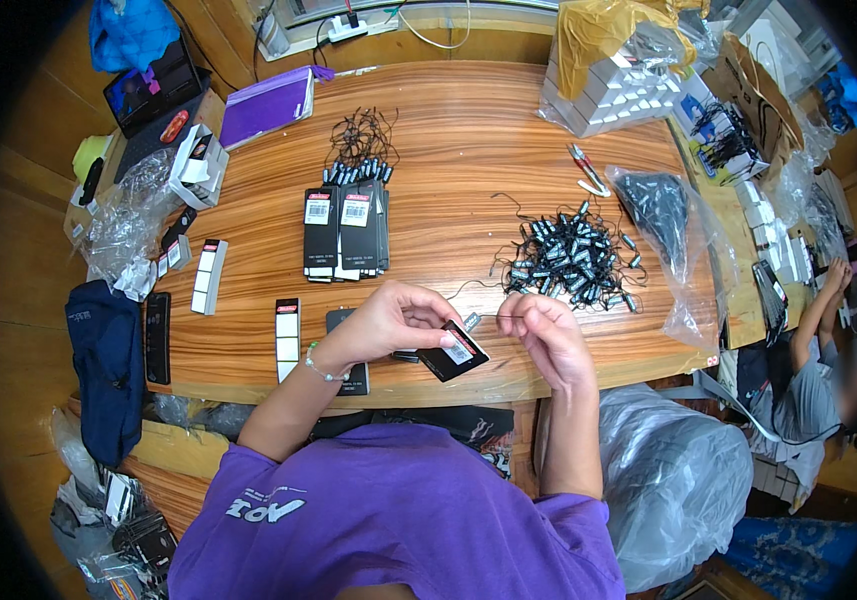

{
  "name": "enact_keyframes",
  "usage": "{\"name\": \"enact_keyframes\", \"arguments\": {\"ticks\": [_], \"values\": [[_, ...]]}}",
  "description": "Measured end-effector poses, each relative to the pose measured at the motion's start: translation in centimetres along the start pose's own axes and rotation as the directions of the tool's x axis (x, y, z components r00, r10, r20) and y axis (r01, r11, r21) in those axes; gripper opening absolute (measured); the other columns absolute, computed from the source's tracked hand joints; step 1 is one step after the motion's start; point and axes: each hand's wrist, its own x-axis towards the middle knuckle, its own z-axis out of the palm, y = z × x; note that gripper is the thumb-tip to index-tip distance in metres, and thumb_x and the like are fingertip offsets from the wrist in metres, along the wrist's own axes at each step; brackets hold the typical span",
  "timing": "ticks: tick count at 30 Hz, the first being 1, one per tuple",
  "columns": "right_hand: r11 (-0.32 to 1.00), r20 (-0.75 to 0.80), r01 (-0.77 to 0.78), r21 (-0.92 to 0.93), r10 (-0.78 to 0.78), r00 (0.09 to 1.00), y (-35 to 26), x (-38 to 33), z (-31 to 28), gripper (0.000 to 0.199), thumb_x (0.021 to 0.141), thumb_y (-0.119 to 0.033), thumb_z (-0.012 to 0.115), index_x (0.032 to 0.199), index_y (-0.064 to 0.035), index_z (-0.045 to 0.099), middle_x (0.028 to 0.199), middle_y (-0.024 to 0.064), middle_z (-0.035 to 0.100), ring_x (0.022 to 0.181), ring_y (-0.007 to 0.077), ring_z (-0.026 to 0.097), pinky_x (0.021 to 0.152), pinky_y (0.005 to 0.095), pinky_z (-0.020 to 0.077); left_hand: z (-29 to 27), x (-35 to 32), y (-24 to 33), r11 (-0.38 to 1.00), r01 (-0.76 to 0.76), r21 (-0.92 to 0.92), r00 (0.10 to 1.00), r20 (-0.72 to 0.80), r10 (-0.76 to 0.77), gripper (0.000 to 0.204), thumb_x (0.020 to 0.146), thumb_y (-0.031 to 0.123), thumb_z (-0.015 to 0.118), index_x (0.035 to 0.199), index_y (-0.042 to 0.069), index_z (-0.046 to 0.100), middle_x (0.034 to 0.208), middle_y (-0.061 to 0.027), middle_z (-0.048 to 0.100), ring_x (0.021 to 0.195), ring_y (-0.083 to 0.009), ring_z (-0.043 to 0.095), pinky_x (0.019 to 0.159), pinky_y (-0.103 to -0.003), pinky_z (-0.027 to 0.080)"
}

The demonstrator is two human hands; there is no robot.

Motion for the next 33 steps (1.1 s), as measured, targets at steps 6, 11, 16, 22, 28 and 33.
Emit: {"name": "enact_keyframes", "arguments": {"ticks": [6,11,16,22,28,33], "values": [[0.930,0.005,0.087,0.356,-0.095,0.995,0.6,0.3,0.1,0.026,0.085,-0.030,0.057,0.086,-0.0044,0.060,0.100,0.0126,0.054,0.095,0.0221,0.050,0.083,0.0384,0.0428,0.0,0.0,-0.2,1.000,0.009,-0.001,1.000,0.030,-0.009,0.022,0.077,0.001,0.066,0.097,-0.003,0.061,0.092,-0.0077,0.064,0.083,-0.0114,0.061,0.078,-0.024,0.049],[0.856,0.022,0.094,0.508,-0.122,0.992,0.5,0.6,0.7,0.026,0.085,-0.026,0.057,0.102,-0.0066,0.061,0.105,0.0093,0.056,0.098,0.0222,0.049,0.086,0.0405,0.0413,-0.1,0.2,-0.8,0.999,0.034,0.037,0.998,0.046,-0.035,0.022,0.076,0.003,0.066,0.097,-0.003,0.061,0.087,-0.0071,0.065,0.079,-0.0102,0.061,0.075,-0.023,0.050],[0.870,-0.080,0.207,0.448,-0.192,0.978,0.0,1.0,1.3,0.023,0.085,-0.017,0.056,0.107,-0.0075,0.058,0.098,0.0077,0.058,0.095,0.0203,0.050,0.087,0.0400,0.0401,0.1,0.2,-0.7,0.999,0.026,0.030,0.999,0.035,-0.027,0.022,0.076,0.004,0.067,0.097,-0.003,0.062,0.086,-0.0069,0.065,0.078,-0.0098,0.062,0.075,-0.023,0.050],[0.794,-0.129,0.344,0.501,-0.325,0.937,-0.9,1.9,1.9,0.014,0.084,-0.007,0.055,0.097,-0.0070,0.050,0.080,0.0057,0.053,0.067,0.0135,0.046,0.067,0.0294,0.0406,-0.1,0.4,-1.0,0.996,-0.061,0.058,0.998,-0.027,0.063,0.021,0.078,0.002,0.064,0.099,-0.002,0.061,0.092,-0.0078,0.064,0.081,-0.0098,0.062,0.074,-0.022,0.050],[0.954,-0.241,0.274,-0.119,-0.295,0.925,-2.1,2.2,5.4,0.018,0.082,-0.002,0.055,0.096,-0.0052,0.045,0.070,0.0023,0.049,0.061,0.0068,0.043,0.051,0.0183,0.0321,-0.4,0.7,-0.1,0.976,-0.177,0.131,0.898,-0.383,0.214,0.020,0.078,-0.004,0.062,0.097,-0.003,0.059,0.100,-0.0125,0.062,0.086,-0.0137,0.062,0.078,-0.024,0.051],[0.926,-0.242,0.137,-0.351,-0.231,0.942,-1.5,2.6,7.0,0.016,0.082,0.002,0.056,0.095,-0.0042,0.047,0.070,-0.0012,0.051,0.061,0.0043,0.047,0.054,0.0166,0.0367,0.1,0.6,0.1,0.947,-0.235,0.218,0.843,-0.439,0.310,0.021,0.078,-0.005,0.062,0.099,-0.002,0.059,0.092,-0.0103,0.064,0.084,-0.0120,0.062,0.075,-0.023,0.051]]}}
